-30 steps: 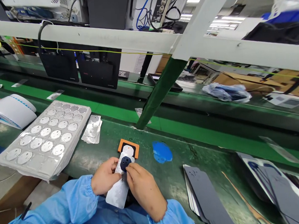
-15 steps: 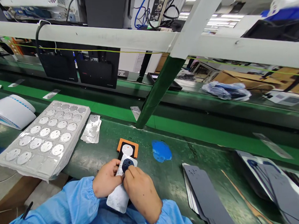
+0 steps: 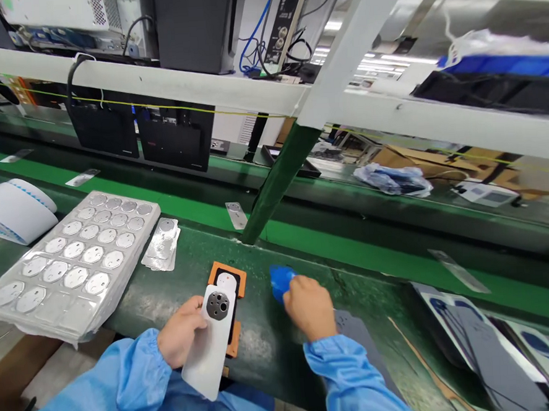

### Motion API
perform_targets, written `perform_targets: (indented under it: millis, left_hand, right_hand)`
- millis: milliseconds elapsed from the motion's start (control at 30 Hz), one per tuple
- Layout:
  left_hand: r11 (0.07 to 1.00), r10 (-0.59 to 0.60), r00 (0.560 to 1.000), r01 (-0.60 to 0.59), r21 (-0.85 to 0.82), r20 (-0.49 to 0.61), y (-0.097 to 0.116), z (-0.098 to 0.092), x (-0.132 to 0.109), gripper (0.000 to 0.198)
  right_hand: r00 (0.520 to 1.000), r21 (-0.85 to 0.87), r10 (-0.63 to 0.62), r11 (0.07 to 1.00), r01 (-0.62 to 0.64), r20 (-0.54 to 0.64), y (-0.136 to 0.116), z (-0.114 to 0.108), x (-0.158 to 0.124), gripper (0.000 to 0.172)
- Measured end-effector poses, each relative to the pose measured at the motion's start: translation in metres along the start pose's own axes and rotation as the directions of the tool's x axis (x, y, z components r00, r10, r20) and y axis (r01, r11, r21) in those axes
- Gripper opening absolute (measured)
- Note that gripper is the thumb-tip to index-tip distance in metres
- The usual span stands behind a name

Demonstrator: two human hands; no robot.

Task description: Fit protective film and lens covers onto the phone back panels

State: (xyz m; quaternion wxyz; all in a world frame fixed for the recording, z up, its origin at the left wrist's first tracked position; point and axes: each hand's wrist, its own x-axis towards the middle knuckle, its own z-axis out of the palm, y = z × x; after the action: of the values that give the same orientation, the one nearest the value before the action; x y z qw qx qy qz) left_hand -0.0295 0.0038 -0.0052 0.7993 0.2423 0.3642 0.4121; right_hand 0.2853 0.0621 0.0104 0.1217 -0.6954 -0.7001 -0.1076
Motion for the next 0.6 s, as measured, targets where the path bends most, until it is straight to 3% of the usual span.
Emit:
perform_targets:
  millis: [67,200,300,367,433,500,567,600]
  left_hand:
    - [0.995,-0.010,1.000,0.012,-0.095,0.014,0.001,0.002,0.001,0.042]
    - [0.966,0.008,0.997,0.013,-0.259,0.080,0.003,0.018,0.004,0.039]
    - [0.923,-0.015,0.978,0.093,-0.374,0.207,-0.001,0.040,0.006,0.034]
    - [0.904,-0.063,0.954,0.178,-0.387,0.292,-0.006,0.053,0.008,0.030]
    - [0.929,-0.118,0.939,0.219,-0.299,0.322,-0.011,0.060,0.011,0.033]
    - [0.987,-0.106,0.963,0.133,-0.095,0.248,-0.012,0.054,0.014,0.040]
    - [0.979,0.066,0.992,-0.085,0.184,0.103,-0.008,0.038,0.017,0.045]
    - [0.924,0.194,0.980,-0.196,0.327,0.040,-0.004,0.027,0.018,0.043]
  right_hand:
    - [0.994,0.034,-0.088,0.996,0.086,0.070,-0.002,0.012,-0.007,0.016]
    - [0.977,0.170,-0.212,0.964,0.207,0.010,-0.036,0.007,-0.046,0.043]
    - [0.885,0.414,-0.461,0.794,0.444,-0.064,-0.083,-0.009,-0.086,0.077]
    - [0.849,0.516,-0.493,0.684,0.515,-0.193,-0.108,-0.019,-0.103,0.086]
    - [0.848,0.562,-0.437,0.638,0.526,-0.299,-0.119,-0.026,-0.105,0.070]
    - [0.859,0.564,-0.393,0.648,0.512,-0.328,-0.116,-0.030,-0.091,0.060]
    - [0.863,0.518,-0.410,0.690,0.506,-0.296,-0.105,-0.028,-0.069,0.057]
    - [0.858,0.482,-0.442,0.710,0.513,-0.262,-0.099,-0.025,-0.057,0.055]
